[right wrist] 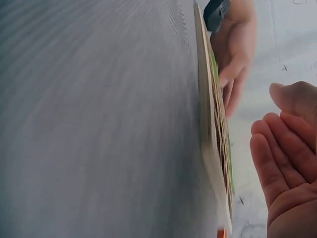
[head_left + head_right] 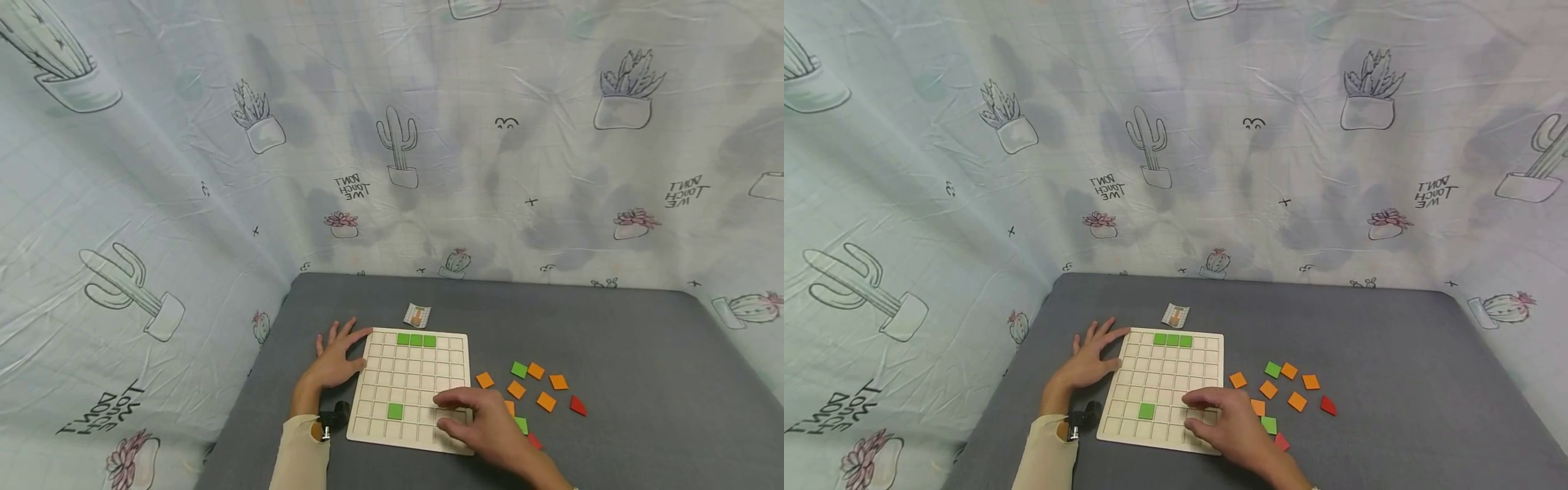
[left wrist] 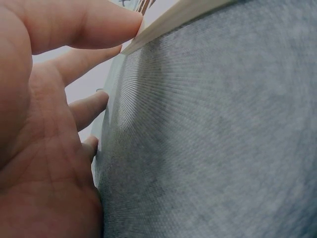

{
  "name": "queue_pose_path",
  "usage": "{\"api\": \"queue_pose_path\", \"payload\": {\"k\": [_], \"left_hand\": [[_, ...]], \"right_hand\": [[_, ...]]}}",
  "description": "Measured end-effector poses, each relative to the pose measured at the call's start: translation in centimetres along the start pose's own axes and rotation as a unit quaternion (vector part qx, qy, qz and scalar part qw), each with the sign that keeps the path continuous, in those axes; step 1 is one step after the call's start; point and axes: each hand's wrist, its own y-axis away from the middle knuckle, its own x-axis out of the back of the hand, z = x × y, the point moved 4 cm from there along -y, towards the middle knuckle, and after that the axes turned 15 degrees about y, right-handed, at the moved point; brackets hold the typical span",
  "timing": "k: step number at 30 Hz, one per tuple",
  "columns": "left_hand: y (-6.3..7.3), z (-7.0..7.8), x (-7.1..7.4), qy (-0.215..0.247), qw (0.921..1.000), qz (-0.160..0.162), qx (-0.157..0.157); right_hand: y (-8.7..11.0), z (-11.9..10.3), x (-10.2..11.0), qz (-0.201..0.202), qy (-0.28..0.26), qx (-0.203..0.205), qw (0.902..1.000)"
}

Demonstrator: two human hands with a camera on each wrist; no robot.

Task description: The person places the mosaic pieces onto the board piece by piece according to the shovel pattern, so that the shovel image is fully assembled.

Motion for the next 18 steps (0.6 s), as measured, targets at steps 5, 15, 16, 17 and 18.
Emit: {"api": "queue_pose_path", "payload": {"k": [5,15,16,17,18], "left_hand": [[0.0,-0.1,0.1,-0.002,1.0,0.004,-0.006],[0.0,-0.1,0.0,-0.001,0.9999,0.003,-0.011],[0.0,-0.1,0.0,-0.001,0.9999,0.003,-0.01],[0.0,-0.1,0.0,-0.002,0.9999,0.004,-0.01],[0.0,-0.1,0.0,-0.003,0.9999,0.004,-0.009]], "right_hand": [[1.4,1.3,2.3,0.016,0.012,0.0,0.9998],[3.7,4.6,7.1,0.063,0.059,-0.009,0.9962],[4.0,4.9,7.6,0.071,0.06,-0.007,0.9956],[4.2,5.3,8.0,0.079,0.063,-0.007,0.9948],[4.4,5.7,8.5,0.087,0.067,-0.006,0.9939]]}}
